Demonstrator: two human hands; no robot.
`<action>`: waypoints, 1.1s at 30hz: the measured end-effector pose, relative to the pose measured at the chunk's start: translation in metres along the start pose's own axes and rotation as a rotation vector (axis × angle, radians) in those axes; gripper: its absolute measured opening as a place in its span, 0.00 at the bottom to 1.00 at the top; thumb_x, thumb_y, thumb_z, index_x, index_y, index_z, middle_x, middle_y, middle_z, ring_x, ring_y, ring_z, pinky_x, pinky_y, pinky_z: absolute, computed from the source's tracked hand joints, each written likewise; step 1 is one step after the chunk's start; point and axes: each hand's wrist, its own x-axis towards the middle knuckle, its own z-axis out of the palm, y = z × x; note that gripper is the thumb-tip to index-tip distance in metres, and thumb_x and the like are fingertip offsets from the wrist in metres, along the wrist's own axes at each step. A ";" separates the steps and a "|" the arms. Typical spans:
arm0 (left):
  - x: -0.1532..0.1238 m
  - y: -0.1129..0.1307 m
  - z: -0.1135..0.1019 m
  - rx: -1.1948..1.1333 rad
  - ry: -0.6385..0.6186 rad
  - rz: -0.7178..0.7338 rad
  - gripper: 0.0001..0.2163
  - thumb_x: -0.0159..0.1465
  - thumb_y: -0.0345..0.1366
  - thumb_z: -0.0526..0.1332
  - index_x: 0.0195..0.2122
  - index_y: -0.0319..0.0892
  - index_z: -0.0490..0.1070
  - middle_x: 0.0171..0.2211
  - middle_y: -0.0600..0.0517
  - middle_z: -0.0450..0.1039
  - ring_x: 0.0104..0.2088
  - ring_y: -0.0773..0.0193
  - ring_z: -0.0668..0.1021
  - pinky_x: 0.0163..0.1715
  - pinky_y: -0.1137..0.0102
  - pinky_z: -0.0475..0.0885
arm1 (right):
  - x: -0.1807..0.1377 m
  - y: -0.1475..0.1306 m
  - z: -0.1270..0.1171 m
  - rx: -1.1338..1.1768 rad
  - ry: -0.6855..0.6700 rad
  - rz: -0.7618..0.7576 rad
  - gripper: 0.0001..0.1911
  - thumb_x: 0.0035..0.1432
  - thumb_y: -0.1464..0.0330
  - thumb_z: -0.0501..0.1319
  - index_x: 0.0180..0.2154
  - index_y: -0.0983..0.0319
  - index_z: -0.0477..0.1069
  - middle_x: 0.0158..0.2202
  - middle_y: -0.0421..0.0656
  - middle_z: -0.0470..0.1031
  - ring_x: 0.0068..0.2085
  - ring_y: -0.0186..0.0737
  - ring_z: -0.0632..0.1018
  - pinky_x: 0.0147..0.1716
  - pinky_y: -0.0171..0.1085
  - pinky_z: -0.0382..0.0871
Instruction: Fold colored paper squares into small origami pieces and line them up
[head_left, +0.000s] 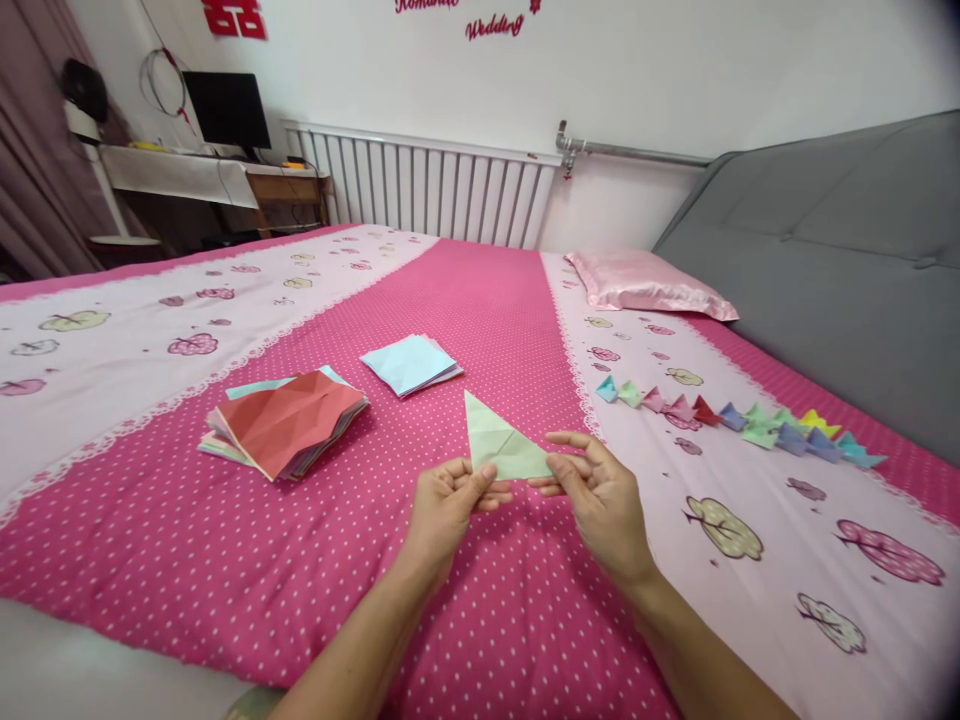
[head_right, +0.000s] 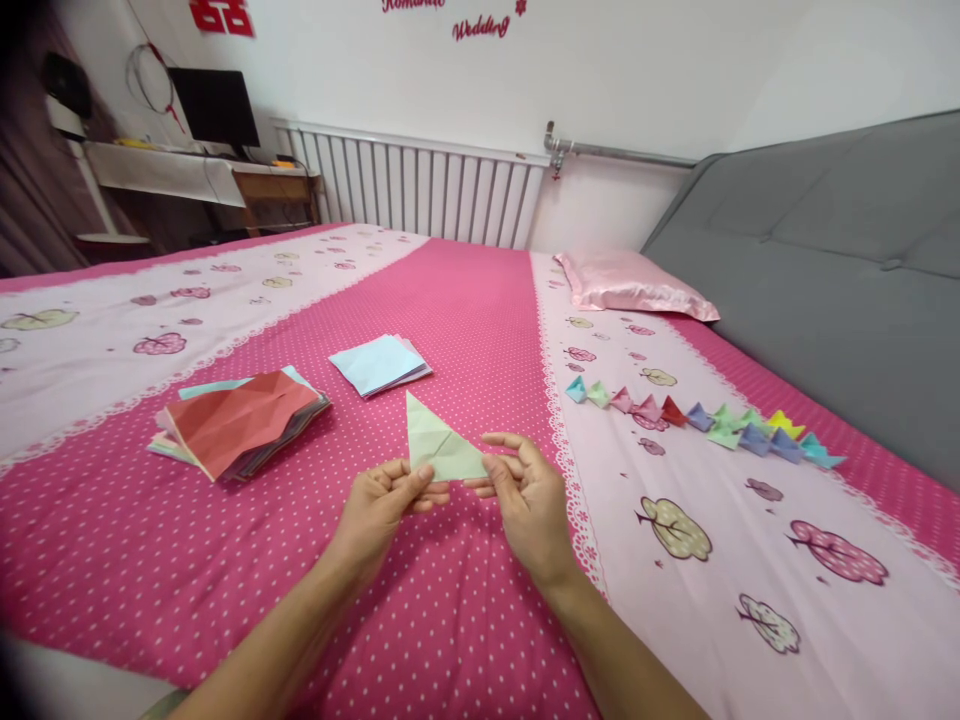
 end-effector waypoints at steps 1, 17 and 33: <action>0.000 -0.001 0.000 0.007 -0.008 0.003 0.14 0.49 0.43 0.66 0.27 0.35 0.72 0.24 0.46 0.78 0.25 0.64 0.79 0.27 0.74 0.72 | 0.001 0.000 -0.001 -0.006 -0.017 0.009 0.19 0.53 0.60 0.60 0.45 0.62 0.65 0.25 0.40 0.75 0.28 0.39 0.78 0.30 0.36 0.72; 0.000 -0.006 0.002 0.052 -0.140 -0.017 0.13 0.51 0.42 0.65 0.28 0.35 0.73 0.23 0.46 0.77 0.25 0.65 0.78 0.27 0.74 0.72 | 0.008 0.006 -0.007 0.028 -0.121 0.092 0.15 0.50 0.59 0.62 0.33 0.64 0.76 0.28 0.44 0.77 0.31 0.40 0.76 0.32 0.36 0.69; 0.000 -0.008 0.001 0.002 -0.161 0.018 0.11 0.57 0.42 0.59 0.30 0.38 0.65 0.24 0.54 0.69 0.21 0.69 0.74 0.23 0.73 0.70 | 0.002 -0.002 -0.005 0.095 -0.259 0.007 0.14 0.52 0.61 0.61 0.38 0.63 0.72 0.36 0.46 0.76 0.37 0.41 0.76 0.38 0.37 0.68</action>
